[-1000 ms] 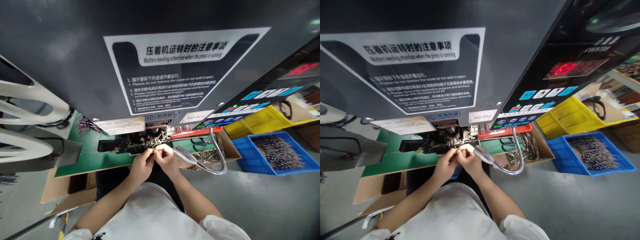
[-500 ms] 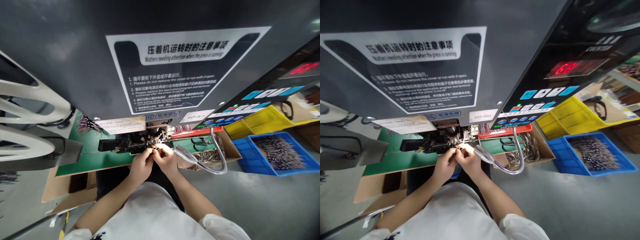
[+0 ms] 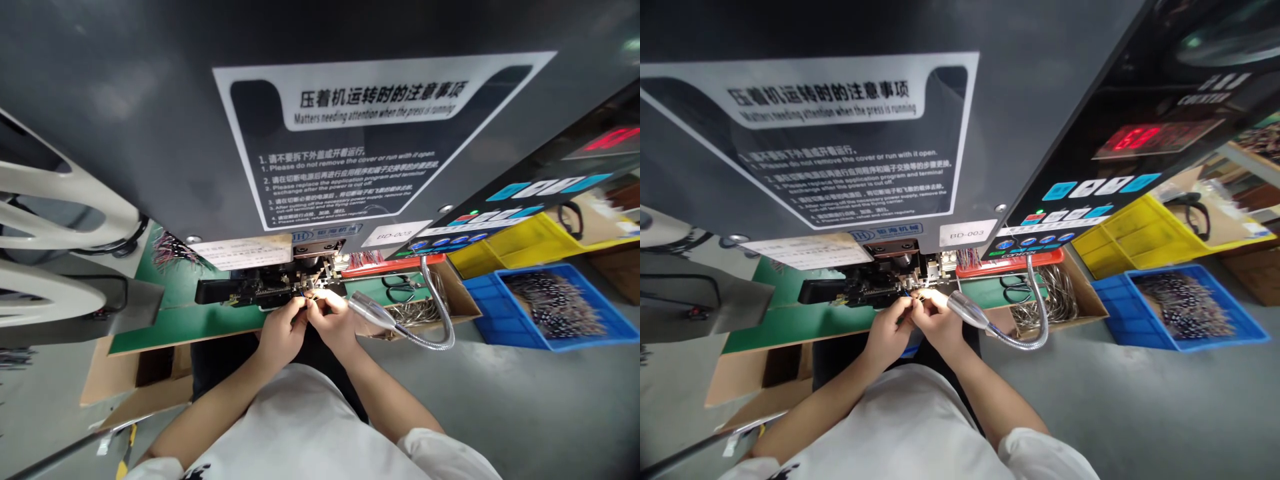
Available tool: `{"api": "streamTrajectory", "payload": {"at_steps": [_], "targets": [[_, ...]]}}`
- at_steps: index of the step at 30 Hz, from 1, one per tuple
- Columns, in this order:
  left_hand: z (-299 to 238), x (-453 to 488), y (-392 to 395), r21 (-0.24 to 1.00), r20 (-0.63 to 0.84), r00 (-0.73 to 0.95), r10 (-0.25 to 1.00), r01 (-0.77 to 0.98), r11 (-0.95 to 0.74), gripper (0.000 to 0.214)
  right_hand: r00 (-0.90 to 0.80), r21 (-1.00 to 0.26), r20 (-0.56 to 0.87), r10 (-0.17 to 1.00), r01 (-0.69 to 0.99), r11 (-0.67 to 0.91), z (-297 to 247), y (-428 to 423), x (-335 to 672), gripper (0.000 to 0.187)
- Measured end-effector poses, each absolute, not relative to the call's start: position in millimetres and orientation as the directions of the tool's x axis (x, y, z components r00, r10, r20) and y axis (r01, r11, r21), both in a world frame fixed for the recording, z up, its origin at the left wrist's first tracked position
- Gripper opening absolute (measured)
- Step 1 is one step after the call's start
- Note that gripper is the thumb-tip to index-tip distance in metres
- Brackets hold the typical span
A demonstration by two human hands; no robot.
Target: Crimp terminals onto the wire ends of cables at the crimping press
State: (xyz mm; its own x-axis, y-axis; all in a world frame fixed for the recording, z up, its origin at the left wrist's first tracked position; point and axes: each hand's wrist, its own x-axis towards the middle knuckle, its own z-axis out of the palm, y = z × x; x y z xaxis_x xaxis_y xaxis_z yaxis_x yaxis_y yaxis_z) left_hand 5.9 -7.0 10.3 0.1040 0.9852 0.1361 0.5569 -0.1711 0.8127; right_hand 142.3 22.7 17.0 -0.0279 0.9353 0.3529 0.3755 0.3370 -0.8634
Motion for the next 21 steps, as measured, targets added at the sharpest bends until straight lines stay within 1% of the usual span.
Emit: {"api": "streamTrajectory", "payload": {"at_steps": [6, 10, 13, 16, 18, 21], "targets": [[11.7, 6.3, -4.4, 0.819, 0.138, 0.084, 0.987, 0.551, -0.161, 0.011, -0.034, -0.845, 0.364, 0.931, 0.408, 0.345, 17.1, 25.7, 141.7, 0.012], [9.7, 6.3, -4.1, 0.820, 0.130, 0.085, 0.988, 0.550, -0.155, 0.011, -0.037, -0.852, 0.354, 0.935, 0.400, 0.339, 15.6, 24.9, 141.5, 0.010], [8.4, 6.0, -4.7, 0.816, 0.139, 0.080, 0.987, 0.556, -0.159, 0.012, 0.001, -0.858, 0.334, 0.943, 0.414, 0.303, 12.3, 22.9, 140.7, 0.009], [8.2, 5.7, -5.5, 0.813, 0.154, 0.084, 0.985, 0.555, -0.174, 0.013, 0.054, -0.857, 0.336, 0.940, 0.431, 0.282, 10.4, 21.2, 140.4, 0.014], [7.8, 5.7, -5.8, 0.813, 0.151, 0.100, 0.983, 0.553, -0.181, 0.013, 0.017, -0.876, 0.313, 0.950, 0.391, 0.282, 11.2, 20.7, 140.9, 0.007], [5.8, 5.8, -5.6, 0.848, 0.123, 0.131, 0.984, 0.501, -0.173, 0.016, -0.059, -0.904, 0.298, 0.953, 0.303, 0.301, 13.7, 20.9, 142.3, 0.011]]}}
